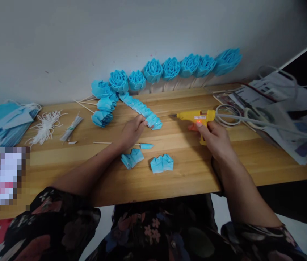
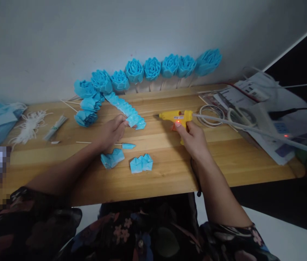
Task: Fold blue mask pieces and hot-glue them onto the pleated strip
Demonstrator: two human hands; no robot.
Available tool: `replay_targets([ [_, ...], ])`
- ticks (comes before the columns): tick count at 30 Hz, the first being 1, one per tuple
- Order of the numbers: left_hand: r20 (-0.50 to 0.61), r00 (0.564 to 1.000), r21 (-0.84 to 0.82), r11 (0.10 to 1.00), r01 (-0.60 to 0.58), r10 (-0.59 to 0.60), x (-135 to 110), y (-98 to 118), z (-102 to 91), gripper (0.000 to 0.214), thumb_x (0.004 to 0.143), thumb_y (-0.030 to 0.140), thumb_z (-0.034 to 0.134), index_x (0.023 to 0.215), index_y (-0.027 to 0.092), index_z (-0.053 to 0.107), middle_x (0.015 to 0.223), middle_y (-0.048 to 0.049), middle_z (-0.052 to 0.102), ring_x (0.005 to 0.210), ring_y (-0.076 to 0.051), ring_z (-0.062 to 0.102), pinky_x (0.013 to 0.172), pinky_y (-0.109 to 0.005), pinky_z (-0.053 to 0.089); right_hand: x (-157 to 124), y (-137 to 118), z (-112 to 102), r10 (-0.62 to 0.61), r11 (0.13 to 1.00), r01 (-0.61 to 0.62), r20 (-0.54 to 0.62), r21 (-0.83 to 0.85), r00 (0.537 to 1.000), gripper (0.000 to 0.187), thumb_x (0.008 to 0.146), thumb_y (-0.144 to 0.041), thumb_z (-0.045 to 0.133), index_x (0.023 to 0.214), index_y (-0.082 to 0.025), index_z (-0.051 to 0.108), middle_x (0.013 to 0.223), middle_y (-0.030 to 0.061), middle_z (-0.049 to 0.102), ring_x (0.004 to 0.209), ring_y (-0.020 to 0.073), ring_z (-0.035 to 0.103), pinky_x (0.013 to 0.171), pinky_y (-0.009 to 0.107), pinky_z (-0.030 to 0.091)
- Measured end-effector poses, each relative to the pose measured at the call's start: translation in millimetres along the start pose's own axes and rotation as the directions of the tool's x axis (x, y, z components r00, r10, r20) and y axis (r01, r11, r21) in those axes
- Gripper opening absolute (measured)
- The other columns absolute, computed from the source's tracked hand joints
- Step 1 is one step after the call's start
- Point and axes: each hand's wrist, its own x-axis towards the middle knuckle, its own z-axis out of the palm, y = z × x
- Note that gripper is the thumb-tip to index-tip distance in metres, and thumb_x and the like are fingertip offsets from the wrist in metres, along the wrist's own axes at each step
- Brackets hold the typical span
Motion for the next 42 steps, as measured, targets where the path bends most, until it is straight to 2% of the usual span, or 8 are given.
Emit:
replay_targets([
  [4,0.006,1.0,-0.058,0.998,-0.03,0.03,-0.2,-2.4,-1.1,0.021,0.101,0.031,0.045,0.089,0.02,0.058,0.055,0.0056,0.046,0.054,-0.013,0.045,0.06,-0.027,0.037,4.8,4.6,0.1,0.048,0.972,-0.077,-0.133,-0.224,0.99,0.059,0.092,-0.072,0.052,0.056,-0.025,0.049,0.052,0.0007,0.048,0.051,0.016,0.042,0.049,0.031,0.028],
  [8,0.009,0.999,-0.229,0.973,-0.037,0.04,1.9,-7.8,-1.9,0.027,0.099,0.04,0.049,0.086,0.018,0.06,0.062,0.0031,0.056,0.047,-0.01,0.041,0.05,-0.024,0.033,5.6,3.9,-6.7,0.011,0.886,-0.085,-0.163,-0.455,0.987,0.06,0.097,-0.068,0.044,0.063,-0.023,0.063,0.064,0.0097,0.065,0.059,0.0211,0.053,0.055,0.033,0.027],
  [13,0.12,0.99,-0.336,0.941,-0.032,0.077,2.5,-9.5,-2.5,0.031,0.092,0.047,0.058,0.085,0.017,0.061,0.079,-0.0025,0.069,0.046,-0.006,0.041,0.045,-0.021,0.032,-2.2,-14.3,-19.4,-0.041,0.852,-0.111,-0.278,-0.511,0.96,0.051,0.1,-0.056,0.048,0.071,-0.022,0.072,0.07,0.0126,0.07,0.068,0.0256,0.062,0.06,0.035,0.035],
  [17,0.172,0.98,-0.341,0.94,-0.034,0.098,0.3,-6.8,-3.6,0.029,0.092,0.044,0.057,0.083,0.017,0.06,0.075,-0.0012,0.066,0.047,-0.005,0.042,0.046,-0.02,0.032,-0.7,-49.7,-12.0,-0.198,0.955,0.176,-0.071,-0.239,0.978,0.032,0.099,-0.045,0.053,0.089,-0.025,0.076,0.088,0.0095,0.076,0.085,0.027,0.069,0.075,0.039,0.048],
  [22,0.194,0.975,-0.3,0.953,-0.047,0.109,-1.3,-6.1,-3.4,0.028,0.093,0.04,0.054,0.077,0.018,0.058,0.069,0.0015,0.06,0.049,-0.006,0.042,0.049,-0.019,0.033,17.5,-82.8,11.5,-0.308,0.949,0.315,0.152,-0.018,0.939,0.021,0.096,-0.041,0.061,0.093,-0.027,0.077,0.092,0.0058,0.077,0.085,0.0251,0.069,0.079,0.039,0.05],
  [30,0.194,0.975,-0.275,0.96,-0.053,0.11,0.7,-7.8,1.0,0.025,0.092,0.039,0.054,0.08,0.017,0.06,0.068,0.0023,0.058,0.055,-0.008,0.044,0.054,-0.019,0.035,28.2,-79.9,28.6,-0.298,0.953,0.3,0.328,0.044,0.897,0.019,0.092,-0.035,0.063,0.084,-0.021,0.075,0.08,0.0034,0.075,0.071,0.0182,0.063,0.069,0.031,0.044],
  [36,0.211,0.971,-0.22,0.973,-0.068,0.116,2.3,-9.5,1.8,0.025,0.093,0.035,0.053,0.078,0.017,0.059,0.066,0.0036,0.057,0.057,-0.008,0.047,0.057,-0.019,0.037,32.5,-68.9,28.4,-0.253,0.966,0.217,0.366,0.138,0.896,0.028,0.092,-0.038,0.061,0.107,-0.02,0.077,0.093,0.0055,0.078,0.075,0.0181,0.064,0.069,0.03,0.045],
  [42,0.222,0.964,-0.105,0.987,-0.123,0.144,5.0,-15.3,0.9,0.026,0.093,0.036,0.056,0.085,0.016,0.069,0.068,0.0018,0.065,0.062,-0.01,0.057,0.06,-0.02,0.041,32.9,-65.4,28.1,-0.211,0.976,0.157,0.482,0.15,0.851,0.023,0.089,-0.04,0.064,0.086,-0.02,0.075,0.08,0.0024,0.073,0.072,0.0173,0.061,0.066,0.029,0.042],
])
